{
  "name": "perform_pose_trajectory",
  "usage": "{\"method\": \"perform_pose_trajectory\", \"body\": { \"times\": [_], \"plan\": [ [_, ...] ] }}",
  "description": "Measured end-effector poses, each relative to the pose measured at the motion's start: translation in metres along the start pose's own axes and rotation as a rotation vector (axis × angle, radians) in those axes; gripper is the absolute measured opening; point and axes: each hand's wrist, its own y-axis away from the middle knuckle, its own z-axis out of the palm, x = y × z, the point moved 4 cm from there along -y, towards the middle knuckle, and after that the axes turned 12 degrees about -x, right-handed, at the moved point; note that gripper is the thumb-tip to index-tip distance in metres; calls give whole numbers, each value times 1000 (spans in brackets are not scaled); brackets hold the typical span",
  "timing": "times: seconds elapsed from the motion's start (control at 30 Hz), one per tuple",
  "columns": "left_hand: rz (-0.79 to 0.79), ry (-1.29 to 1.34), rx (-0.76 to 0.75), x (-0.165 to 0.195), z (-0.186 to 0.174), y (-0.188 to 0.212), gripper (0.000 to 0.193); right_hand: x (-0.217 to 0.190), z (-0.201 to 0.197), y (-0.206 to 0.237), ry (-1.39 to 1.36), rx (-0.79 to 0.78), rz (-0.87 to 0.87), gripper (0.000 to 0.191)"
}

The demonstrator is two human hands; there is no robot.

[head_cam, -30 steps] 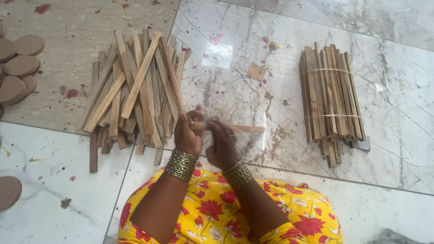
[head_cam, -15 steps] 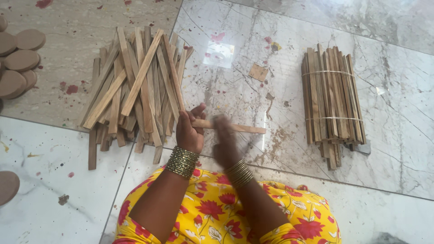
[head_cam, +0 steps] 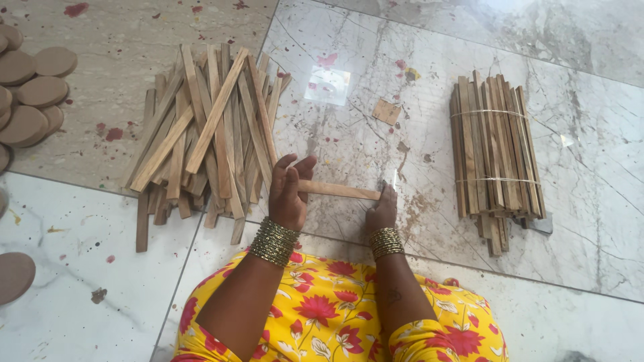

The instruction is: The person sits on the floor and sorts thin wooden strips, picking one strip at a time, running a hand along its length to feel it, and placing it into one of the piles on the floor. They continue handling strips one by one throughout the episode.

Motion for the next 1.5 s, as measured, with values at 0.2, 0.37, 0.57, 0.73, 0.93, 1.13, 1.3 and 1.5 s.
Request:
{"method": "perform_pose_trajectory", "body": {
  "times": [0.2,0.37,0.57,0.73,0.93,1.13,1.3,1.5],
  "plan": [
    [16,92,-35,12,2,-2,51,-69,24,22,-64,-127,-291,80],
    [-13,125,-2,7,-3,2,63,-131,31,47,-226,-165,-638,83],
    [-30,161,53,1,-11,0,69,-86,7,24,-1,-100,-287,78],
    [-49,131,-31,-2,-9,-2,69,-34,-17,10,72,-59,23,68],
    [-29,183,-51,-2,-7,1,67,-100,14,36,-129,-54,-521,84],
    [-20,136,40,2,-9,3,71,-125,27,42,-157,-74,-713,85],
    [-19,101,-69,1,-2,1,68,-39,-8,12,97,-53,-109,64],
    [-25,84,-114,2,-1,-3,68,-30,-11,14,53,-37,-83,79]
  ]
}}
